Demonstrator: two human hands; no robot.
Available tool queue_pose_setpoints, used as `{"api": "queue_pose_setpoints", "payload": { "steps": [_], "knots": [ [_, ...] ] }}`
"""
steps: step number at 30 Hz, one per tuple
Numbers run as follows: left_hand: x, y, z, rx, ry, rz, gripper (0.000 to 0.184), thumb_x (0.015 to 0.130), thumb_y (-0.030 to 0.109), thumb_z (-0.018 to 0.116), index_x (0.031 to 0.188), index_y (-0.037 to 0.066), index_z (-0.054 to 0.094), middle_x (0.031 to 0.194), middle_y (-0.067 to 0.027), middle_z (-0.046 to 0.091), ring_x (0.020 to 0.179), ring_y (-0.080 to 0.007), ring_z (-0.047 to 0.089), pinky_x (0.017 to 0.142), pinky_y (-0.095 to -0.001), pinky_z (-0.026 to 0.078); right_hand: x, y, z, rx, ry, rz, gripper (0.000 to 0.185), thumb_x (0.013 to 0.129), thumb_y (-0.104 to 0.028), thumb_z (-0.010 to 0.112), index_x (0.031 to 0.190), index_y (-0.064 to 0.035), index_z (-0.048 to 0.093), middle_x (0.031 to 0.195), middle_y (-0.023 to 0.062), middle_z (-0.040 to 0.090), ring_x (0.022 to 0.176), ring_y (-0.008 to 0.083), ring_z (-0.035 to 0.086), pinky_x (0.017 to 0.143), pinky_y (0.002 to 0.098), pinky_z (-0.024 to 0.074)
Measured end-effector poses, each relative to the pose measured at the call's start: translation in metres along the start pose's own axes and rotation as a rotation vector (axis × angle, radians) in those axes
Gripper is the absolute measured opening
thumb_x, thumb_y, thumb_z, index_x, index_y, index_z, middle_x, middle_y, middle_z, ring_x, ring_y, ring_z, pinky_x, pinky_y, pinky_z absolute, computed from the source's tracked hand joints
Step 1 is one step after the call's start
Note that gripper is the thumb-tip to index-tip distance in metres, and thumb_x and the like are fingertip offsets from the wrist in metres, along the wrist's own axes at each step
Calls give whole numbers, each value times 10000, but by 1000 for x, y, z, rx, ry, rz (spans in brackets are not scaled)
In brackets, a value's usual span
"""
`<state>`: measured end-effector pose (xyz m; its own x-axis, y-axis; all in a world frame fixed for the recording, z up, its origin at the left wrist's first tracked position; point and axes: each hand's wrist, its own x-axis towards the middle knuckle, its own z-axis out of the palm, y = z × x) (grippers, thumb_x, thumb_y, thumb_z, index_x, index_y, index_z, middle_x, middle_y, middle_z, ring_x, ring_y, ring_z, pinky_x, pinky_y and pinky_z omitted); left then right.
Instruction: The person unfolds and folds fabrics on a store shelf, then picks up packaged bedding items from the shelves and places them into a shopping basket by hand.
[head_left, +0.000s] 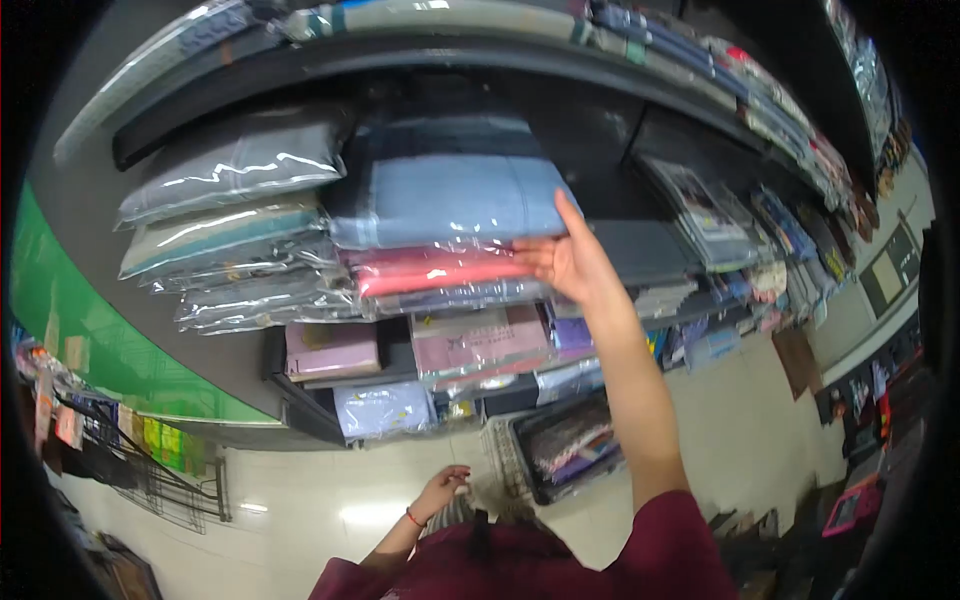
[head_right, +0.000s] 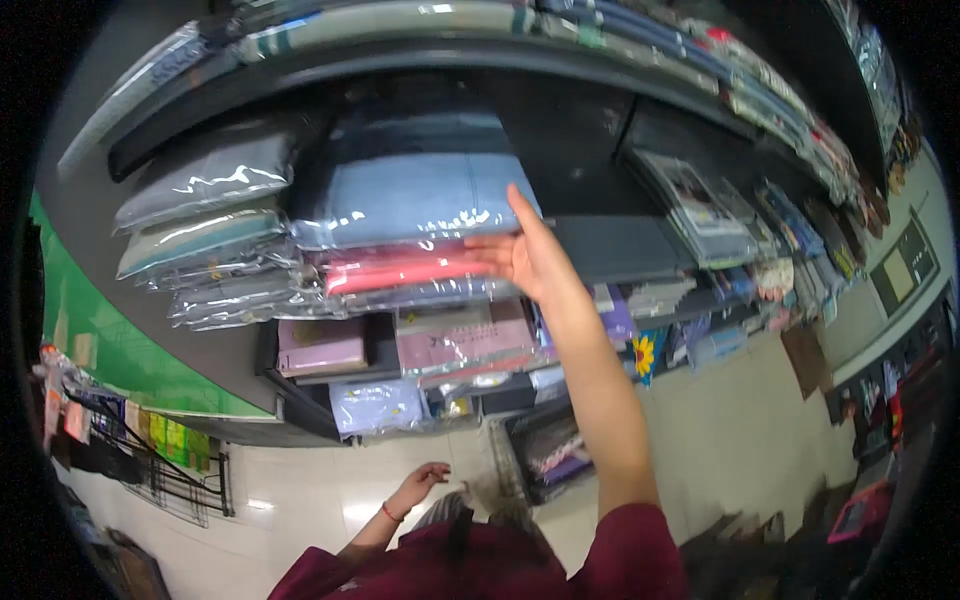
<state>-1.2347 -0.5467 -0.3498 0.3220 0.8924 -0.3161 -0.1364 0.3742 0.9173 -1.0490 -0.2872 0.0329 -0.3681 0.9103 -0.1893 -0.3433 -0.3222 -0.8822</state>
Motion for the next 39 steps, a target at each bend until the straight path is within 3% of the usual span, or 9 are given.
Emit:
{"api": "queue_pose_setpoints", "payload": {
  "steps": [9,17,22,24,25,29,31,35,39],
  "knots": [
    [-29,93,-4,-119,9,-22,324,834,54,443,1152,-8,458,1121,-139,528,996,-224,535,872,-308,376,-58,48,22,-75,145,-292,400,832,-397,551,721,-14,575,566,91,574,473,155,549,470,251,442],
    [-38,240,40,-417,-157,501,991,686,587,609,1375,155,43,1274,-167,395,1139,-341,433,933,-493,367,-177,192,21,-121,215,-332,182,866,-128,504,719,-23,531,553,16,518,513,78,497,484,248,401],
    [-12,233,75,-240,342,362,773,705,336,690,1260,-16,284,1198,-143,437,1075,-238,443,925,-359,341,-214,271,-2,-451,287,-475,164,842,-166,544,815,-6,564,653,81,586,599,190,571,540,302,436],
    [-10,230,99,75,453,260,677,710,255,708,1198,-56,356,1162,-133,458,1041,-203,451,903,-321,343,-227,301,-44,-482,-18,-28,181,841,-187,528,860,-15,581,744,117,606,684,241,586,600,333,447],
    [-9,221,107,190,397,249,650,719,238,702,1194,-49,362,1142,-134,470,1026,-198,461,891,-320,357,-237,308,-62,-487,-174,194,195,840,-197,520,883,-20,590,789,136,616,727,266,594,629,348,453],
    [4,207,157,193,98,4,545,771,170,655,1194,-23,372,1067,-133,523,972,-193,502,847,-319,402,-283,318,-162,-1405,-108,-338,340,779,-284,513,1033,-62,562,970,122,608,905,284,574,799,358,433],
    [24,161,160,111,-22,-39,508,791,146,632,1197,-16,373,1046,-132,539,958,-197,515,835,-317,413,-298,329,-168,-1466,-192,140,371,788,-311,495,1074,-79,542,1036,96,588,979,254,543,865,364,398],
    [32,125,186,75,77,-78,442,803,127,617,1165,-17,408,1016,-109,559,912,-191,547,803,-318,440,-326,402,-200,-492,26,95,378,835,-314,444,1148,-112,506,1136,42,547,1096,208,483,1003,406,242],
    [38,132,218,-83,183,-122,495,807,70,587,1220,-35,335,1104,-157,508,993,-238,519,856,-342,421,-316,426,-240,216,298,54,510,843,-435,461,1198,-69,448,1172,101,507,1087,266,461,962,453,307]
  ]
}}
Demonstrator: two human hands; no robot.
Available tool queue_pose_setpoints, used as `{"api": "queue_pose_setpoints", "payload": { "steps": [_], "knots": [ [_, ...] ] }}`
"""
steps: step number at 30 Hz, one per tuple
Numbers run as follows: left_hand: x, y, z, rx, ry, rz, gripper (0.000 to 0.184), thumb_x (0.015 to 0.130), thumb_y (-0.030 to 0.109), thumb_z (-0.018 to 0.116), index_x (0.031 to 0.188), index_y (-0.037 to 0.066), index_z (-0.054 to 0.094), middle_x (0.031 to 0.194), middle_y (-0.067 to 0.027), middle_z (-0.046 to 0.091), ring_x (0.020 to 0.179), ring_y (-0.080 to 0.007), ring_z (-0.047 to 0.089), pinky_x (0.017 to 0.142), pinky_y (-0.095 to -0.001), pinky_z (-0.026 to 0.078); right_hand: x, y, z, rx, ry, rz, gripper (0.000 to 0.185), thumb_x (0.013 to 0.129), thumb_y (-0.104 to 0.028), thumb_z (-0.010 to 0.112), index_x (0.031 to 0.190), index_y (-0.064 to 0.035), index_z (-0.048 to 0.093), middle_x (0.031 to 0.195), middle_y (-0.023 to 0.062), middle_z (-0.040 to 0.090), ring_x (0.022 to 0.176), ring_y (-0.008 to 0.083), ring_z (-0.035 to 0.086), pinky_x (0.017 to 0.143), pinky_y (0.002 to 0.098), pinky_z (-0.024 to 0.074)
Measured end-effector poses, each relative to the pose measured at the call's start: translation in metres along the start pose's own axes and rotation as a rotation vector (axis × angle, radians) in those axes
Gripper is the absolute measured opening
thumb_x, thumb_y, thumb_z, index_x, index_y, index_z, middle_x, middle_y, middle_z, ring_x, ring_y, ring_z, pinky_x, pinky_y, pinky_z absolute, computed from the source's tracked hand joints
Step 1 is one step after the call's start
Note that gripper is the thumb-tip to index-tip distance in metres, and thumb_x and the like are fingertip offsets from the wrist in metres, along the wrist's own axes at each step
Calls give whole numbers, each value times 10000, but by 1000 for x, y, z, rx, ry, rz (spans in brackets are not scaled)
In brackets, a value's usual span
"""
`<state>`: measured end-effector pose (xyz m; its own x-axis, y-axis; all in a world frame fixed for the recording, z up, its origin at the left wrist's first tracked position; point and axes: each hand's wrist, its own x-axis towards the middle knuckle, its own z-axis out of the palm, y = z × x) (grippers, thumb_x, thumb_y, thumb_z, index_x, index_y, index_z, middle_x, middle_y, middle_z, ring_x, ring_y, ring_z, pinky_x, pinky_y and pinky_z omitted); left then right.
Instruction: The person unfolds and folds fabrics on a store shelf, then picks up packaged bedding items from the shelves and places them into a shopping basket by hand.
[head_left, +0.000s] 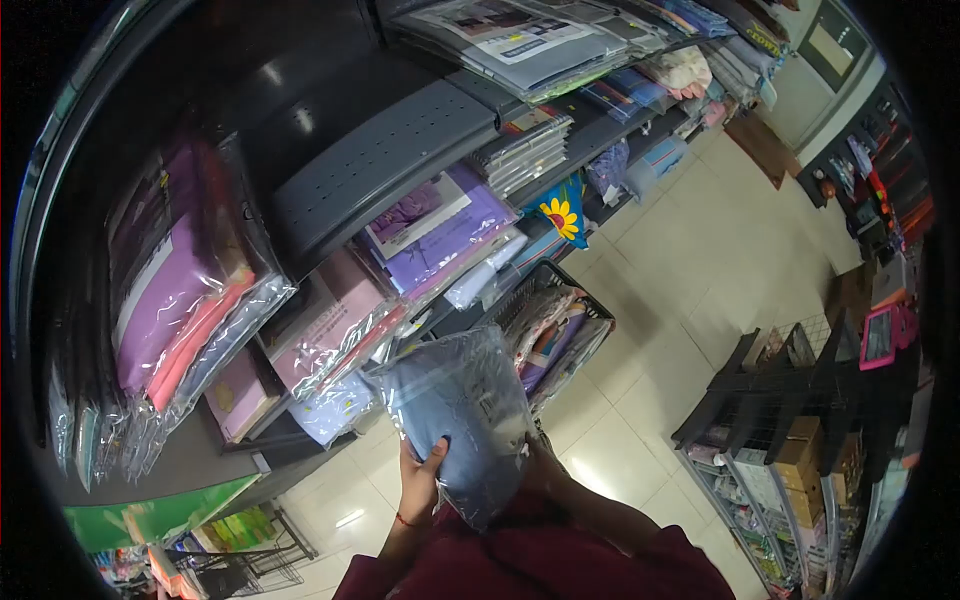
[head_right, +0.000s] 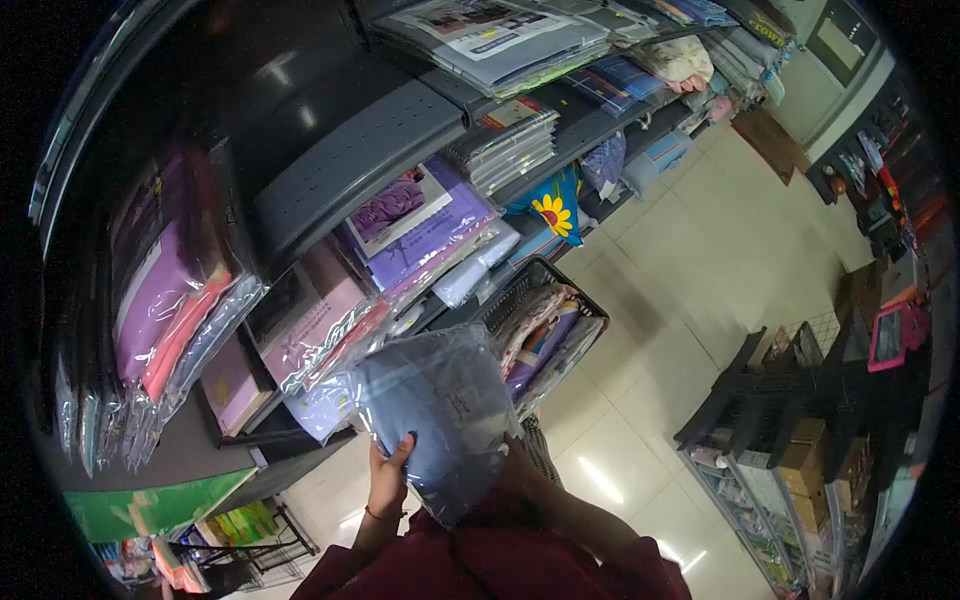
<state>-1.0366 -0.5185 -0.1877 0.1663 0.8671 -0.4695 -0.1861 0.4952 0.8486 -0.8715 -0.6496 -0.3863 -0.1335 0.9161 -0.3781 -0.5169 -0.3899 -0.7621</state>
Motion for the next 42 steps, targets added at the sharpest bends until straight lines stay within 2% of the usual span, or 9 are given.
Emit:
{"api": "queue_pose_setpoints", "payload": {
  "steps": [8,11,13,22,30,32,35,39,42],
  "knots": [
    [60,-46,-4,-141,148,-5,452,837,115,541,1228,14,337,1136,-103,488,1024,-191,487,868,-308,414,74,-116,-55,548,412,119,360,819,-244,524,1101,-21,498,1066,108,563,959,238,551,858,387,433],
    [78,-107,-2,-374,181,-172,630,803,70,561,1309,43,187,1150,-129,484,1024,-219,496,867,-349,424,95,-152,-85,406,618,129,137,771,-168,611,830,-81,523,734,25,534,554,130,523,381,223,377],
    [77,-127,15,-471,223,-233,798,788,39,556,1363,89,6,1153,-148,479,1001,-237,510,864,-366,422,104,-164,-110,228,611,193,133,769,-129,603,843,-61,515,761,40,531,492,152,492,351,201,346],
    [146,-227,35,-244,255,-92,663,770,37,562,1334,48,213,1068,-149,521,918,-173,531,762,-270,440,181,-159,-155,163,918,180,335,762,-79,604,1057,-156,462,952,37,556,857,241,553,751,472,465],
    [204,-307,7,209,413,-49,570,819,275,532,1287,35,312,879,-189,597,835,-259,586,723,-318,449,226,-140,-183,116,587,445,64,796,-76,511,750,-48,476,708,53,513,649,179,528,677,307,502],
    [206,-300,-3,350,388,-176,569,824,336,505,1271,24,341,937,-229,589,905,-331,574,770,-359,445,230,-127,-220,256,-140,491,152,814,-106,484,681,-57,431,603,16,427,530,160,453,571,237,468],
    [214,-343,-21,433,272,37,509,830,319,481,1231,17,397,991,-232,581,950,-352,559,828,-384,434,209,-122,-177,-146,313,422,109,822,-151,484,801,-50,517,765,66,592,691,170,581,555,222,438],
    [134,-265,-30,454,83,-49,463,835,286,466,1217,29,418,1036,-220,573,968,-318,561,841,-368,435,167,-106,-167,-280,66,537,332,830,-284,489,1082,-69,488,1087,128,570,1046,244,531,837,343,438],
    [114,-323,-71,855,-75,220,479,828,301,484,1202,8,430,1026,-210,582,948,-313,572,829,-345,442,130,-78,-166,-208,150,590,304,840,-256,472,1069,-57,480,1025,123,576,907,241,564,830,343,425]
  ]
}}
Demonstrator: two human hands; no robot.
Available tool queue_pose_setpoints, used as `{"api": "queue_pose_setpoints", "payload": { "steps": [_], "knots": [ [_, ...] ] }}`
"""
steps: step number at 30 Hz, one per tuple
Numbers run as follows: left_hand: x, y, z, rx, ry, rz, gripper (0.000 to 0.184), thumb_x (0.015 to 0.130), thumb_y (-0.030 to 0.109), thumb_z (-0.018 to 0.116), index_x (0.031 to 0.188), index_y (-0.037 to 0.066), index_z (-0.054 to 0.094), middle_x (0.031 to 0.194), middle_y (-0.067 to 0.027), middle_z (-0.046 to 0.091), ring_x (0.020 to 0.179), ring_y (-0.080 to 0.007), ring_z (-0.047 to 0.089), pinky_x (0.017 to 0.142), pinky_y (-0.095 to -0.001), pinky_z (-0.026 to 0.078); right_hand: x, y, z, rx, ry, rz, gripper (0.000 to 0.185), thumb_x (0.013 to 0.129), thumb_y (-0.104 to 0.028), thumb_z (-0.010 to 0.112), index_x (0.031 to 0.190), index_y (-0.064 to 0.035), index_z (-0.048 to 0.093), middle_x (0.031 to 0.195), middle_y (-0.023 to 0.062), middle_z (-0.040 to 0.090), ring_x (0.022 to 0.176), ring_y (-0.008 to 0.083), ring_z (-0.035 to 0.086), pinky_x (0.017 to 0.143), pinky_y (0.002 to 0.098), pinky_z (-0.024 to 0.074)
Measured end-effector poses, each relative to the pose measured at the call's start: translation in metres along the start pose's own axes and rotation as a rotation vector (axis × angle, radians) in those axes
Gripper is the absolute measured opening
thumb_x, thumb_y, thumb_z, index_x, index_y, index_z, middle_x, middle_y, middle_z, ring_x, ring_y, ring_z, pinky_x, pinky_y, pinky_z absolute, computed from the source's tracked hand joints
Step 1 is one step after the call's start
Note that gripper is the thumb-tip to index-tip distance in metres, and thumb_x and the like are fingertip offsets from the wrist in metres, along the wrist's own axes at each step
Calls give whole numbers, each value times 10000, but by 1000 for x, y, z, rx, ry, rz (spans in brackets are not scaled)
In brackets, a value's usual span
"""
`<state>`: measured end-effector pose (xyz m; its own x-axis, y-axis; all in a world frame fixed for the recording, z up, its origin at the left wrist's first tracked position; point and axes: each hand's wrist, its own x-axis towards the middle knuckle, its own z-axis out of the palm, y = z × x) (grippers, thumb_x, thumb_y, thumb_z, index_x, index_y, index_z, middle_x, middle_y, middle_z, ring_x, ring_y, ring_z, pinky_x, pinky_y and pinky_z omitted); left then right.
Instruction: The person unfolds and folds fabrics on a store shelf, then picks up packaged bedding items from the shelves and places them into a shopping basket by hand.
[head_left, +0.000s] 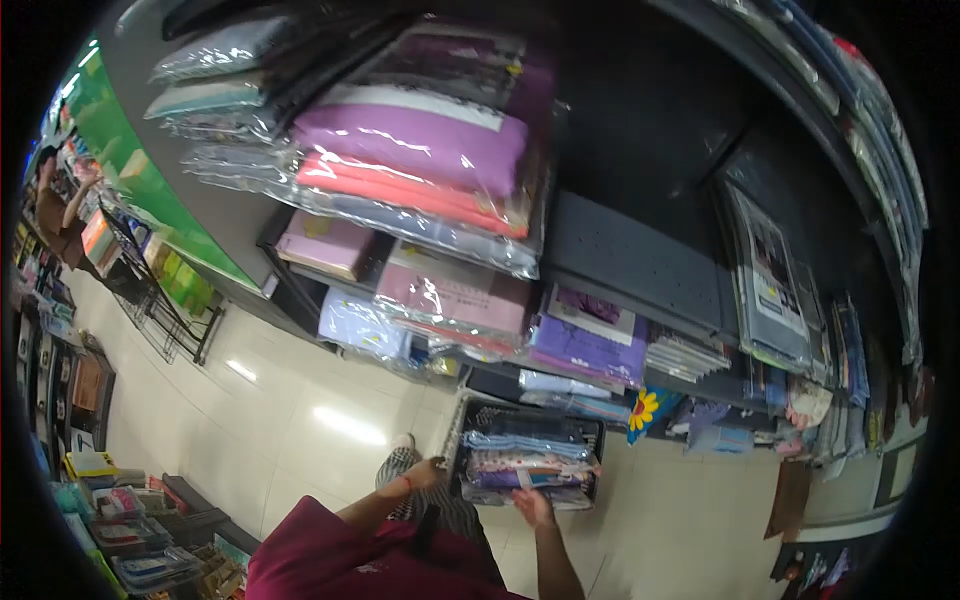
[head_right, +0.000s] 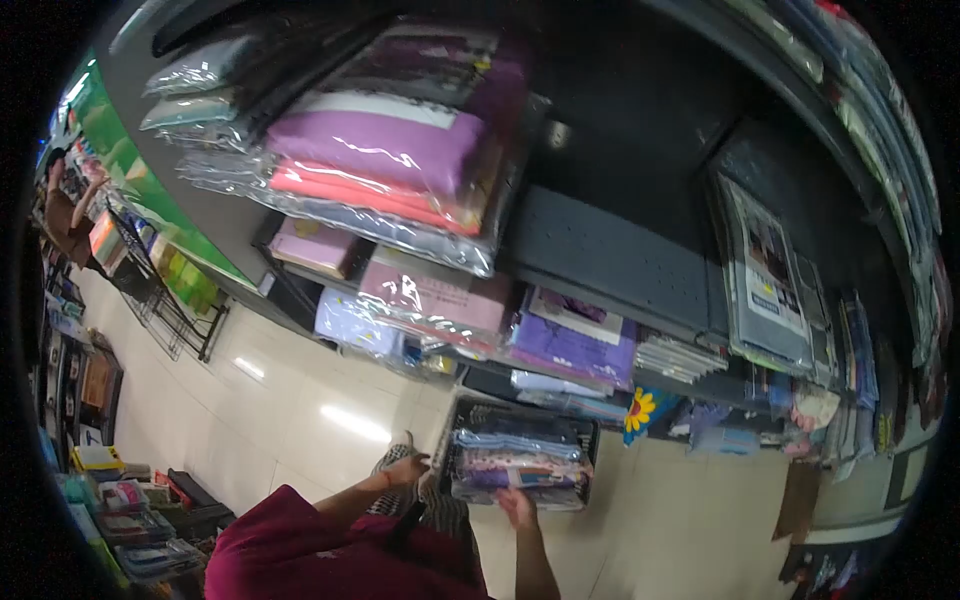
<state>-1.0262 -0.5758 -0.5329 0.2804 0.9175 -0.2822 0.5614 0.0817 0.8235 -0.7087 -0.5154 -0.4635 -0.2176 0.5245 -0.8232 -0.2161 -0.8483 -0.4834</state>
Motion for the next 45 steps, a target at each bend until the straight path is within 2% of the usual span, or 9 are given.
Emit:
{"api": "queue_pose_setpoints", "payload": {
  "steps": [3,7,10,16,18,21,27,34,45],
  "knots": [
    [-24,-22,-11,-18,31,-139,485,822,290,501,1177,-35,443,1006,-221,586,943,-307,577,819,-342,442,21,50,-18,274,-323,114,278,784,-219,511,989,-32,533,699,34,508,646,156,473,635,272,411],
    [-31,31,-84,-286,45,-223,454,823,279,506,1170,-10,457,960,-237,594,928,-320,578,793,-344,446,17,48,21,364,-338,173,255,850,-204,473,1041,-40,513,832,73,558,754,195,525,693,286,438],
    [-9,77,-144,-112,-122,-220,406,816,212,484,1195,76,440,1123,-168,523,936,-292,565,775,-362,458,-2,-14,99,112,-348,-117,263,885,-208,443,1080,-37,490,1084,162,544,1039,262,508,886,370,411],
    [20,128,-241,331,-190,102,424,835,242,447,1237,120,392,1083,-182,524,931,-369,543,815,-425,440,-158,-244,318,233,-622,-713,449,845,-273,494,1185,-5,379,983,253,541,937,335,542,862,479,416],
    [24,121,-259,273,-216,159,421,837,242,444,1236,119,394,1084,-189,520,928,-372,542,819,-431,436,-201,-284,385,-72,-408,-1070,512,862,-243,474,1278,-19,278,961,243,562,892,309,573,795,439,451],
    [23,117,-284,197,-260,208,421,846,240,440,1246,120,388,1081,-204,519,923,-372,544,814,-427,437,-218,-319,449,-277,-157,-1111,501,889,-223,429,1302,-20,229,912,218,583,814,277,602,723,366,483],
    [4,90,-299,-124,-285,311,386,856,191,454,1228,91,421,1033,-193,562,941,-315,558,818,-364,440,-195,-360,464,-2,-375,-818,351,893,-244,446,1163,-21,442,800,123,611,627,129,569,535,222,442],
    [5,97,-299,-481,-454,342,351,894,174,469,1219,49,424,1044,-93,552,956,-152,522,820,-266,422,-201,-358,480,-213,-171,-907,312,855,-183,525,1105,2,505,514,-53,381,364,7,254,343,164,173],
    [-13,196,-428,-1220,-467,445,543,802,11,502,1300,25,285,1217,-158,448,1107,-244,462,919,-364,385,-274,-296,427,-33,33,-1138,465,785,-114,592,1195,34,429,710,19,554,406,43,409,351,176,280]
  ]
}}
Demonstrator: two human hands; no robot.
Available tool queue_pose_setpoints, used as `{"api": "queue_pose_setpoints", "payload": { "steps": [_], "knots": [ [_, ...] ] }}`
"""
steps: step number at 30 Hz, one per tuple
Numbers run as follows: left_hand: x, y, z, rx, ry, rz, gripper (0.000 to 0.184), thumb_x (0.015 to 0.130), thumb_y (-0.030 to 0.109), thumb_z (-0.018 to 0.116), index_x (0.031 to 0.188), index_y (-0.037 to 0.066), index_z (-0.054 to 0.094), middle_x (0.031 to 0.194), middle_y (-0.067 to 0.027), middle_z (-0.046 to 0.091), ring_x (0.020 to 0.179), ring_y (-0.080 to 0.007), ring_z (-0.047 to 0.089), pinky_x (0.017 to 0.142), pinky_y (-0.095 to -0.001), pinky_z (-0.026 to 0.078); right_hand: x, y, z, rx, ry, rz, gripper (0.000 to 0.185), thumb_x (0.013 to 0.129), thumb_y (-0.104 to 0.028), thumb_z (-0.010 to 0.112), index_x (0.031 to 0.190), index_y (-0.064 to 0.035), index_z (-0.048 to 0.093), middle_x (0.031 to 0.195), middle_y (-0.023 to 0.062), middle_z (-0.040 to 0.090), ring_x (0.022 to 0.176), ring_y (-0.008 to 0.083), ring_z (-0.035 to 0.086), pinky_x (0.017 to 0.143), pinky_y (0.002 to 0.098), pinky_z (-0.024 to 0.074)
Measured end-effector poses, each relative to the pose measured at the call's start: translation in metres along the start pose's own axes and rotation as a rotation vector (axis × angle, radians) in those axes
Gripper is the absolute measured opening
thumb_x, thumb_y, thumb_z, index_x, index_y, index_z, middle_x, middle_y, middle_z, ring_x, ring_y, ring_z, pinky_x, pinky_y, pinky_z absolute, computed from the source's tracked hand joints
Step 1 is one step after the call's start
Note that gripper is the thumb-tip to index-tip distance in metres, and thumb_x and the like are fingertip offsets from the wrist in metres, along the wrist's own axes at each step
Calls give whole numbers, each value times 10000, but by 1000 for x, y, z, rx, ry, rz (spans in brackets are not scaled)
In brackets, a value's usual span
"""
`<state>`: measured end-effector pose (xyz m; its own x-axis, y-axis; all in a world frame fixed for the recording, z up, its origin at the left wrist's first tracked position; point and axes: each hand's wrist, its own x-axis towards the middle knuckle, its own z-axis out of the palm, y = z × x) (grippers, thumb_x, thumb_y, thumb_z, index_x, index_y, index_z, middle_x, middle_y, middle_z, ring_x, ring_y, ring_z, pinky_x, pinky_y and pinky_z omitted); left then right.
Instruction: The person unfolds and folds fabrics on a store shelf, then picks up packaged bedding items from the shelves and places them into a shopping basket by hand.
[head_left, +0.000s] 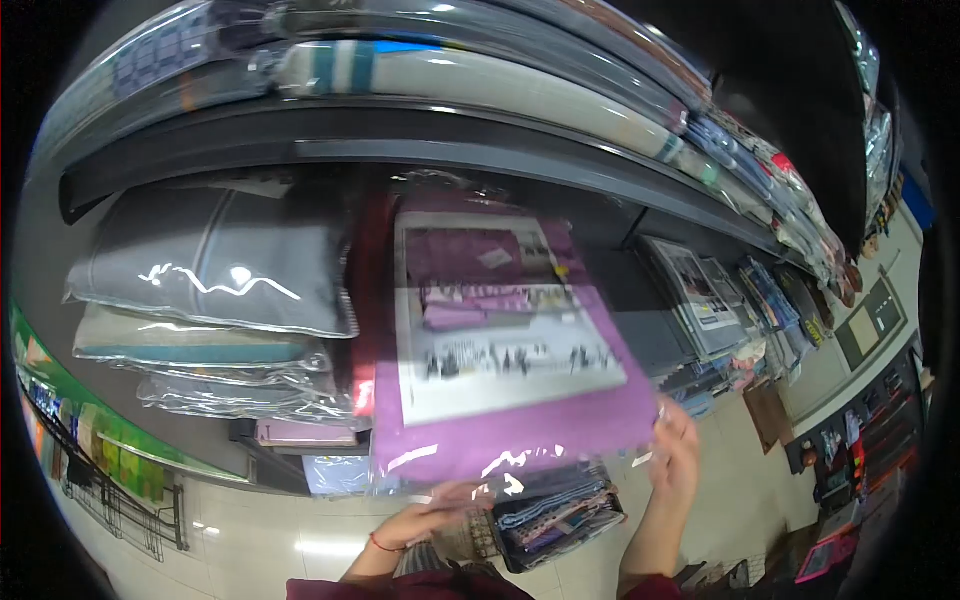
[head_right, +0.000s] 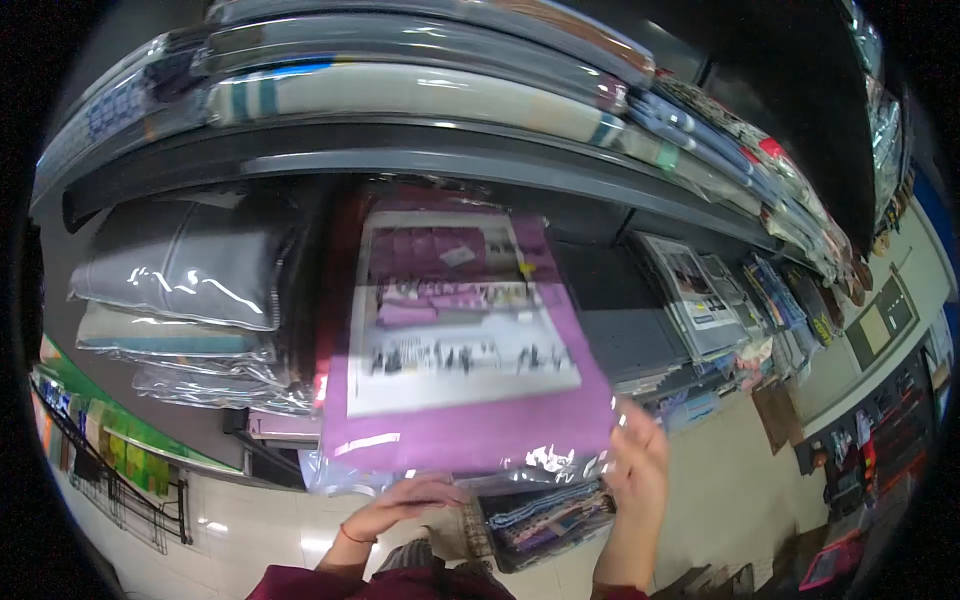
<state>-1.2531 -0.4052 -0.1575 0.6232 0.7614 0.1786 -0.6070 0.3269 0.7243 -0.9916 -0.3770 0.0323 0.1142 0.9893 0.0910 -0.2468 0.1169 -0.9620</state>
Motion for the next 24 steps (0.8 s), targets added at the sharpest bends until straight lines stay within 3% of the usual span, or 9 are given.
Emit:
{"api": "queue_pose_setpoints", "payload": {
  "steps": [4,10,13,14,16,18,19,21,24],
  "knots": [
    [-6,16,16,-620,153,70,543,757,3,554,1251,-40,333,1179,-140,484,1065,-215,492,886,-305,395,-70,35,-74,20,-71,250,505,762,-43,611,1218,8,400,676,56,551,446,103,483,373,237,363],
    [-34,31,34,-304,262,163,576,721,4,589,1240,-51,347,1145,-144,505,1044,-221,502,872,-303,404,-117,64,-170,-53,-518,291,424,822,-179,557,1177,-3,409,723,108,578,665,188,561,622,321,445],
    [-17,21,38,120,81,-205,618,675,-31,623,1239,-41,371,1101,-114,533,1011,-211,510,844,-291,416,-77,162,-175,345,78,275,497,873,-465,393,1175,-71,426,1078,107,501,881,284,511,706,414,444],
    [-2,14,57,210,35,-298,630,660,-50,627,1238,-40,376,1104,-106,530,1009,-199,507,841,-286,415,-76,174,-174,793,-74,477,511,872,-487,389,1174,-79,450,1050,83,531,850,244,521,709,380,457],
    [38,-2,99,410,-59,-447,656,631,-88,635,1235,-37,384,1111,-90,524,1004,-176,501,836,-277,412,-71,282,-241,822,-394,393,531,869,-474,409,1223,-79,424,1058,84,552,909,179,531,762,322,460],
    [40,-26,99,385,1,-457,672,619,-111,633,1237,-34,381,1124,-81,517,1019,-161,490,838,-267,408,-84,225,-229,202,-198,279,537,857,-451,449,1208,-45,441,1066,87,559,946,172,535,826,305,440],
    [38,-42,100,355,39,-469,680,613,-123,633,1238,-32,380,1131,-76,514,1027,-153,485,838,-262,406,-91,212,-238,323,-40,400,486,858,-392,461,1182,-30,467,1066,95,564,945,192,544,851,318,431],
    [42,-80,106,288,280,-390,422,610,-109,638,1016,-34,549,946,-102,605,870,-205,580,764,-277,451,-109,204,-276,419,141,581,407,853,-283,482,1168,-24,478,1104,109,549,984,221,533,882,342,412],
    [57,-146,101,35,451,-764,47,645,-63,592,670,-26,604,721,-100,610,665,-180,589,611,-287,458,-123,179,-321,509,323,1014,367,813,-253,526,1106,-32,520,1048,115,574,980,233,537,870,364,410]
  ]
}}
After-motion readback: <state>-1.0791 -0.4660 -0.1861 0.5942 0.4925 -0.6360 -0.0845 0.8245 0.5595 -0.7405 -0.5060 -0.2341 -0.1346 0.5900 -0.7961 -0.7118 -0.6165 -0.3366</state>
